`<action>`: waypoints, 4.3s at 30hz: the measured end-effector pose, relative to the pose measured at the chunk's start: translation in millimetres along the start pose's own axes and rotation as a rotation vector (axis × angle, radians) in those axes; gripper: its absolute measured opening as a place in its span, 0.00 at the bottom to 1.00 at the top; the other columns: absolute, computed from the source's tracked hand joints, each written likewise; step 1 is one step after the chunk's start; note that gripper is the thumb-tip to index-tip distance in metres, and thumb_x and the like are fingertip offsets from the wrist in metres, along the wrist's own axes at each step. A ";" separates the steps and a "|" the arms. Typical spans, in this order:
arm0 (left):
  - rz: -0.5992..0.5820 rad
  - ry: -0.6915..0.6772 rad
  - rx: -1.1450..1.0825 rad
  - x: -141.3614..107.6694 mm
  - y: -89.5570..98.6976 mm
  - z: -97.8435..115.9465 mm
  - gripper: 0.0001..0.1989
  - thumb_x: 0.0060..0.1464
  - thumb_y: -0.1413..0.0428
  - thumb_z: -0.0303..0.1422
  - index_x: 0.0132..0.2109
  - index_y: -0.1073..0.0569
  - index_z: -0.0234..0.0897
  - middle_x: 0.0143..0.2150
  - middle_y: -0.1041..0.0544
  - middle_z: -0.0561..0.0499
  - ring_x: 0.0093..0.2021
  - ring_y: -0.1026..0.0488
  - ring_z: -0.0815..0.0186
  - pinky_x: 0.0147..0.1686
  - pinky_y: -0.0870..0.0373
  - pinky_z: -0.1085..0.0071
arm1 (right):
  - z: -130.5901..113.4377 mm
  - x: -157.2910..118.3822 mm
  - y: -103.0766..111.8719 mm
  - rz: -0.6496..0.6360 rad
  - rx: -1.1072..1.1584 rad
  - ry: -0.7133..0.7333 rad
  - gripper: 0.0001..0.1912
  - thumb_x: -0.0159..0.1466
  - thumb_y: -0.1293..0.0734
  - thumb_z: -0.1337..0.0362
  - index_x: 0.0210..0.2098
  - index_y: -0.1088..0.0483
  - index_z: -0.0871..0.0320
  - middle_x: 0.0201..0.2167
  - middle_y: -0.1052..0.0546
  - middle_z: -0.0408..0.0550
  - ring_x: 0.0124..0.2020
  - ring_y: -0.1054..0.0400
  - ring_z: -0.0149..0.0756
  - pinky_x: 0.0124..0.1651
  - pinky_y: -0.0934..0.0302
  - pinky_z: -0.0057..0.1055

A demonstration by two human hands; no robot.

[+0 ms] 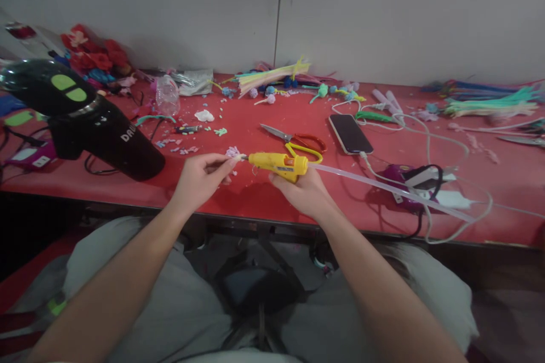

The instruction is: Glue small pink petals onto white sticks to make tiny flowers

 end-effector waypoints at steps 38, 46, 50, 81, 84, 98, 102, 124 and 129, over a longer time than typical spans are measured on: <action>0.014 -0.062 0.050 -0.3 4.9 5.6 0.13 0.57 0.35 0.43 0.37 0.18 0.37 0.28 0.21 0.50 0.26 0.24 0.69 0.29 0.24 0.75 | -2.1 9.2 16.2 0.113 -0.133 -0.043 0.17 0.62 0.28 0.51 0.44 0.20 0.55 0.38 0.16 0.52 0.44 0.21 0.51 0.45 0.26 0.44; 0.088 -0.107 0.135 13.1 33.0 6.0 0.09 0.57 0.36 0.38 0.38 0.19 0.35 0.28 0.20 0.50 0.26 0.23 0.68 0.28 0.26 0.75 | 29.6 26.6 15.1 0.179 -0.374 -0.088 0.17 0.57 0.25 0.50 0.34 0.26 0.57 0.30 0.21 0.49 0.31 0.27 0.46 0.34 0.35 0.40; 0.112 -0.116 0.147 16.5 41.8 8.6 0.12 0.57 0.36 0.40 0.35 0.20 0.35 0.25 0.22 0.51 0.24 0.25 0.69 0.26 0.28 0.75 | 28.0 34.8 12.4 0.188 -0.482 -0.103 0.15 0.58 0.25 0.54 0.31 0.31 0.55 0.27 0.25 0.47 0.28 0.30 0.42 0.32 0.39 0.37; 0.103 -0.078 0.095 12.3 54.0 15.7 0.10 0.57 0.35 0.37 0.35 0.20 0.34 0.27 0.22 0.51 0.25 0.28 0.70 0.27 0.30 0.75 | -15.1 76.0 -102.1 -0.228 -0.710 0.060 0.07 0.69 0.32 0.61 0.38 0.23 0.58 0.43 0.19 0.55 0.44 0.27 0.43 0.41 0.38 0.34; 0.101 -0.082 0.097 10.8 53.7 16.8 0.10 0.58 0.35 0.37 0.34 0.20 0.34 0.25 0.23 0.52 0.24 0.28 0.70 0.26 0.30 0.74 | -13.6 75.9 -109.4 -0.232 -0.749 0.046 0.05 0.69 0.34 0.64 0.39 0.25 0.58 0.45 0.20 0.55 0.44 0.27 0.43 0.40 0.39 0.33; 0.096 -0.098 0.058 16.2 45.9 11.9 0.13 0.58 0.36 0.41 0.32 0.24 0.35 0.23 0.26 0.53 0.23 0.31 0.69 0.25 0.33 0.72 | -16.1 67.6 -90.6 -0.241 -0.625 0.110 0.06 0.64 0.35 0.73 0.34 0.33 0.57 0.35 0.22 0.50 0.34 0.30 0.36 0.38 0.39 0.31; 0.095 -0.091 0.083 16.0 41.4 7.1 0.14 0.60 0.37 0.42 0.34 0.24 0.35 0.26 0.25 0.52 0.24 0.29 0.68 0.28 0.30 0.71 | -18.2 54.0 -74.1 -0.144 -0.355 0.105 0.07 0.58 0.30 0.70 0.28 0.34 0.55 0.27 0.24 0.44 0.29 0.32 0.34 0.34 0.39 0.32; 0.001 -0.133 -0.122 -14.0 -30.8 6.0 0.15 0.66 0.42 0.44 0.39 0.27 0.37 0.29 0.25 0.52 0.26 0.29 0.70 0.28 0.30 0.73 | -29.2 -6.9 -33.9 0.018 0.056 0.140 0.10 0.69 0.33 0.57 0.35 0.26 0.56 0.28 0.22 0.45 0.29 0.30 0.34 0.34 0.33 0.32; -0.030 -0.105 -0.163 -18.9 -35.8 9.1 0.19 0.65 0.42 0.49 0.37 0.29 0.38 0.27 0.28 0.54 0.26 0.30 0.69 0.29 0.31 0.72 | -32.2 -8.2 -36.2 0.025 0.065 0.123 0.14 0.68 0.32 0.53 0.33 0.28 0.55 0.27 0.23 0.44 0.27 0.32 0.33 0.33 0.34 0.32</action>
Point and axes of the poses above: each hand's wrist, its own x-axis towards the middle knuckle, its own y-axis out of the back of the hand, z = x × y, the point moved 5 cm from there along x, towards the middle knuckle
